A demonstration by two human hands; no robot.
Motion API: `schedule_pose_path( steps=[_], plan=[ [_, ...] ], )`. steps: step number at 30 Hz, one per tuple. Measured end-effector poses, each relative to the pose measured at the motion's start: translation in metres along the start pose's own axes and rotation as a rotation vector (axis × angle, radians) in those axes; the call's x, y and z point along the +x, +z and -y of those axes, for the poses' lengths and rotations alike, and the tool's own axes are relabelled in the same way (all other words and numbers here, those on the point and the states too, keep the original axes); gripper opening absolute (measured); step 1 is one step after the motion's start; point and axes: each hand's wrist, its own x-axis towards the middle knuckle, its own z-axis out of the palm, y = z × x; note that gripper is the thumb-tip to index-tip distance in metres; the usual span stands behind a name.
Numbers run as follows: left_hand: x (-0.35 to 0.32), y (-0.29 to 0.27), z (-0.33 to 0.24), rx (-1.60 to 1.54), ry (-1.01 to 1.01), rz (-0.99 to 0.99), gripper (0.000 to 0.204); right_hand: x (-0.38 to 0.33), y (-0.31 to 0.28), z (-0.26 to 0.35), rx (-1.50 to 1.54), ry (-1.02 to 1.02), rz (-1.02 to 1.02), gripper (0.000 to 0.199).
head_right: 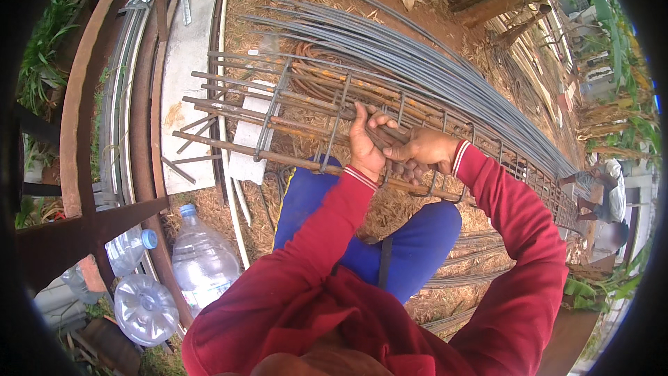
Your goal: The person sits on the ground and ties a rebar grid using wire and pliers. They repeatedly wrap wire around intersecting bars and twist it to secure the joints, moving along the grid to complete multiple connections.
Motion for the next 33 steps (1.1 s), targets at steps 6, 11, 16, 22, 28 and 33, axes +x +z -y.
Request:
schedule_pose_path(
  steps=[6, 11, 16, 22, 28, 33],
  plan=[
    [-0.010, -0.023, -0.010, 0.031, -0.109, 0.043, 0.034, 0.018, 0.036, -0.040, 0.054, -0.134, -0.127, 0.043],
    [-0.004, -0.010, -0.001, 0.033, -0.045, -0.097, 0.032, 0.005, 0.038, -0.040, -0.710, -0.485, -0.545, 0.045],
    [0.021, 0.017, 0.019, -0.057, 0.113, -0.180, 0.036, 0.001, 0.028, 0.011, -1.529, -0.344, -0.919, 0.022],
    [0.014, -0.009, 0.012, -0.133, 0.048, 0.021, 0.039, -0.002, -0.019, 0.017, -0.370, -0.048, -0.026, 0.044],
    [0.033, -0.004, 0.011, -0.270, 0.072, 0.002, 0.039, -0.008, 0.019, 0.006, -1.486, -0.342, -0.812, 0.039],
    [0.053, 0.029, 0.019, -0.327, 0.197, -0.114, 0.040, 0.017, -0.011, 0.036, -1.879, -0.706, -1.088, 0.024]
  ],
)
